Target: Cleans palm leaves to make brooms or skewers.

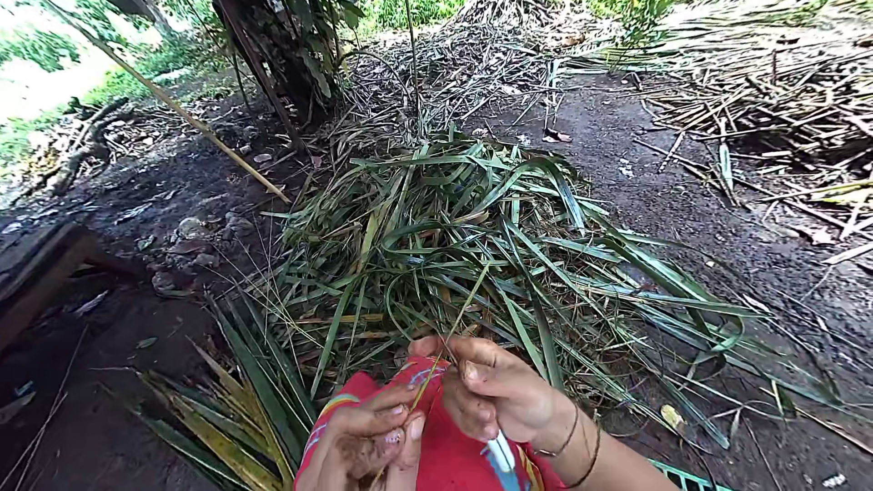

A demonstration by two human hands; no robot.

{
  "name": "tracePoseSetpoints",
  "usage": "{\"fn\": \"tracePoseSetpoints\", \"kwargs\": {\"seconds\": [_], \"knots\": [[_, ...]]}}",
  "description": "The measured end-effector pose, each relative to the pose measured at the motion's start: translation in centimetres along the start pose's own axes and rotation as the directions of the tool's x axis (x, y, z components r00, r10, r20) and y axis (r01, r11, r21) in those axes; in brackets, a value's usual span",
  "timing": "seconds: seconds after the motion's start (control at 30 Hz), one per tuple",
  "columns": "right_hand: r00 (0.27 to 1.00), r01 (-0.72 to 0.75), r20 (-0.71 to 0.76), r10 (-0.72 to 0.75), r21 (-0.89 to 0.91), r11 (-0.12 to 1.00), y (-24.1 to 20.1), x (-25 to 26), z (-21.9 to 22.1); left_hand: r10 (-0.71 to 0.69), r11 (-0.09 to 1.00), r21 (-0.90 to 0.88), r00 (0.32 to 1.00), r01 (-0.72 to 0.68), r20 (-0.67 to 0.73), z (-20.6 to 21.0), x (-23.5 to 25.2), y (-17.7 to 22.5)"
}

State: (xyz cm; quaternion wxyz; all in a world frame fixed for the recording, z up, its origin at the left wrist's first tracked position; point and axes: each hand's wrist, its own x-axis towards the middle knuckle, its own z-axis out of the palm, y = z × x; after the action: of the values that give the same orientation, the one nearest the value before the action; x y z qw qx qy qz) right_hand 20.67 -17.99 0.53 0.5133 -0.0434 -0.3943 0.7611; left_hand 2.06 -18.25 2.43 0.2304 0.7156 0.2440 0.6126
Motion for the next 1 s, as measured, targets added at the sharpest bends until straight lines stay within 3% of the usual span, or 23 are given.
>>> {"fn": "tracePoseSetpoints", "kwargs": {"seconds": [0.13, 0.23, 0.3, 0.4, 0.43, 0.53, 0.6, 0.7, 0.83, 1.0], "knots": [[0.981, 0.167, -0.098, -0.165, 0.008, 0.986, -0.1, 0.4, -0.7, -0.16, 0.977, -0.147, 0.987, 0.155, -0.028, -0.6, 0.3, 1.4], [0.944, 0.252, -0.204, -0.26, -0.066, 0.965, -1.6, 0.4, -2.7, -0.182, 0.974, -0.137, 0.983, 0.18, -0.006, -0.7, 0.4, 1.3], [0.868, 0.336, -0.36, -0.343, -0.086, 0.938, -3.0, 0.2, -4.7, -0.156, 0.98, -0.132, 0.988, 0.151, -0.021, -0.7, 0.5, 1.0], [0.66, 0.457, -0.634, -0.404, -0.087, 0.885, -5.6, -0.3, -7.8, -0.131, 0.988, -0.092, 0.99, 0.126, -0.051, -1.5, 0.7, 1.1], [0.665, 0.434, -0.638, -0.389, -0.094, 0.896, -5.6, -0.8, -7.9, -0.124, 0.99, -0.074, 0.991, 0.121, -0.048, -1.7, 0.6, 1.0], [0.902, 0.178, -0.393, -0.181, -0.045, 0.983, -3.7, -1.2, -4.3, -0.09, 0.996, -0.024, 0.996, 0.089, -0.028, -1.1, 0.7, 0.1], [0.979, 0.005, -0.205, -0.003, 0.009, 1.0, -2.0, -0.8, -1.7, -0.063, 0.998, -0.01, 0.998, 0.063, -0.016, -0.6, 0.6, -0.2], [0.996, -0.006, -0.091, 0.013, 0.082, 0.997, -1.0, -0.3, -0.8, -0.055, 0.996, -0.07, 0.998, 0.053, -0.023, -0.6, 0.8, -0.4], [0.986, 0.074, -0.156, -0.058, 0.103, 0.992, -1.6, -0.3, -2.5, -0.078, 0.994, -0.083, 0.996, 0.074, -0.037, -1.5, 0.6, 0.1], [0.997, -0.035, -0.067, 0.036, 0.024, 0.999, -1.2, -0.3, -0.8, -0.042, 0.998, -0.046, 0.999, 0.041, -0.025, -1.0, -0.2, -0.2]]}}
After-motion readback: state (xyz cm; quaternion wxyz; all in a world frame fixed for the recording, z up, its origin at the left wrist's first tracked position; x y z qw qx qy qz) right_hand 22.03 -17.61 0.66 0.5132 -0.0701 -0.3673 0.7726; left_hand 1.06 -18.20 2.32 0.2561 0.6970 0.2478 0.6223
